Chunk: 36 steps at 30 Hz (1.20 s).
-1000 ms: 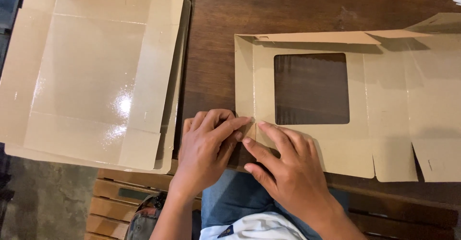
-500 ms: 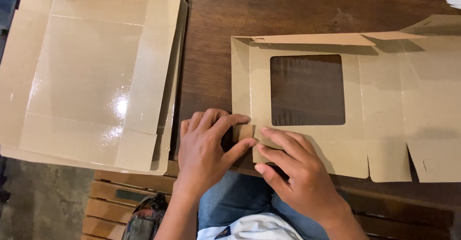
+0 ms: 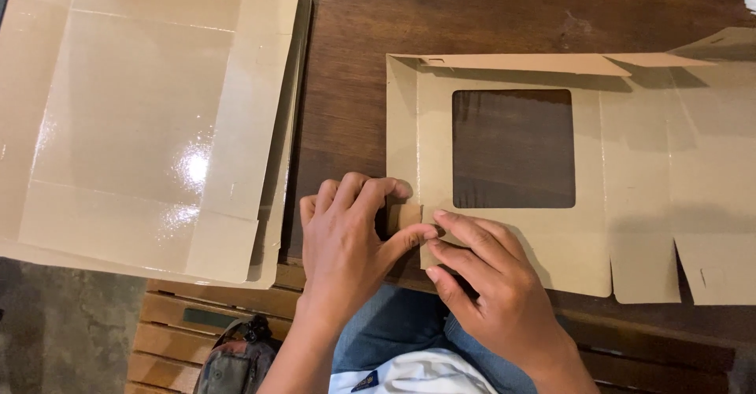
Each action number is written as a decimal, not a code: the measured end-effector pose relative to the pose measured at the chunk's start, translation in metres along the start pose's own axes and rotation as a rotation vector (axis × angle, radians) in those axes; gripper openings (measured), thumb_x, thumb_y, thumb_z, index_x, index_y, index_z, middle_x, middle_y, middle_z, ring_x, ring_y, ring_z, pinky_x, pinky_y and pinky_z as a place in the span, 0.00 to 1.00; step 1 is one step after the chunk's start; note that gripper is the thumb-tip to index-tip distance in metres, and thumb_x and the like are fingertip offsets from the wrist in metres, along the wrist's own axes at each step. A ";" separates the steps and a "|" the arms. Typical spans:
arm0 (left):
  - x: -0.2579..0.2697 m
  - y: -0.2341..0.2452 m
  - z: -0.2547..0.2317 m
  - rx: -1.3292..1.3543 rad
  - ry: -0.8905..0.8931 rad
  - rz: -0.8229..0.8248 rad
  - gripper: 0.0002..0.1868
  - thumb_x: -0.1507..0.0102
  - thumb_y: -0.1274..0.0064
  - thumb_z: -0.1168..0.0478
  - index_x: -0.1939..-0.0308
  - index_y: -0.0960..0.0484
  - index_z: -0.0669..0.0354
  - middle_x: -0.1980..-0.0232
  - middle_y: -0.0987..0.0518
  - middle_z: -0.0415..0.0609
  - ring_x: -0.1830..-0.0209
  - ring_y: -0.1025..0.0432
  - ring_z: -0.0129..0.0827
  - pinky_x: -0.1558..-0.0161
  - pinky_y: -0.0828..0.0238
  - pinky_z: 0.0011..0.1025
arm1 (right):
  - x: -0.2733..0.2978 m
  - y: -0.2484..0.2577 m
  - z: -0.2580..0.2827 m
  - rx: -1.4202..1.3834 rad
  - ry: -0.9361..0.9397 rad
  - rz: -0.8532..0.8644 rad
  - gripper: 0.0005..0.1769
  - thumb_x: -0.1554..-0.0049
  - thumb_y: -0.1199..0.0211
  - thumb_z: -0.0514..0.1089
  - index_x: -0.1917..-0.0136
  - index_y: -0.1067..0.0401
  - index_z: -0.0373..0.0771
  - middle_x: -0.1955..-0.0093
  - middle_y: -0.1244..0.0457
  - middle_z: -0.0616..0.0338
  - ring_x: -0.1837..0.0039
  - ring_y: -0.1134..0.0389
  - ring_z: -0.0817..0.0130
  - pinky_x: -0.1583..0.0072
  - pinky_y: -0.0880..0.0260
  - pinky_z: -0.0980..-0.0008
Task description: The person folds and presses the flaps of a flat cardboard box to form its three-dimensional shape. They align and secure the side and bottom flaps by hand, creating a partially assembled box with a clear window on one side.
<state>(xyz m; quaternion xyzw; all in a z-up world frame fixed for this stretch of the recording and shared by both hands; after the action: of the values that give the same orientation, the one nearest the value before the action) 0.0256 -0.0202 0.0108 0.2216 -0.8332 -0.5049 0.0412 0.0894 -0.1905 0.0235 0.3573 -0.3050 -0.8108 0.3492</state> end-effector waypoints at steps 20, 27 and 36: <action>-0.003 0.022 0.016 0.189 -0.118 0.275 0.17 0.31 0.53 0.46 0.40 0.22 0.38 0.54 0.24 0.36 0.56 0.32 0.35 0.53 0.44 0.38 | 0.004 0.000 -0.002 -0.009 0.010 -0.010 0.12 0.39 0.39 0.41 0.46 0.23 0.33 0.35 0.34 0.47 0.36 0.33 0.53 0.34 0.30 0.58; -0.002 0.026 0.014 0.184 -0.187 0.286 0.17 0.29 0.57 0.53 0.36 0.24 0.42 0.48 0.23 0.38 0.54 0.33 0.38 0.54 0.45 0.38 | 0.006 -0.006 -0.003 0.171 0.007 0.069 0.19 0.38 0.38 0.53 0.38 0.25 0.44 0.28 0.41 0.48 0.34 0.37 0.51 0.36 0.35 0.50; 0.000 0.021 0.016 0.151 -0.246 0.245 0.20 0.28 0.59 0.57 0.34 0.23 0.38 0.50 0.24 0.38 0.56 0.34 0.39 0.56 0.45 0.40 | 0.004 -0.013 0.000 0.279 -0.006 0.109 0.22 0.36 0.49 0.63 0.34 0.27 0.58 0.24 0.44 0.47 0.30 0.41 0.50 0.37 0.39 0.47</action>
<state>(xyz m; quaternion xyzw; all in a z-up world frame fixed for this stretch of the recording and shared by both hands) 0.0144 0.0010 0.0214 0.0575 -0.8883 -0.4554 -0.0167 0.0829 -0.1865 0.0124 0.3831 -0.4346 -0.7413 0.3388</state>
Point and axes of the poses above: each hand's wrist, its own x-axis away from the middle knuckle, its own y-axis out of the back of the hand, z = x × y, the point moved 2 cm from there along -x, towards the middle knuckle
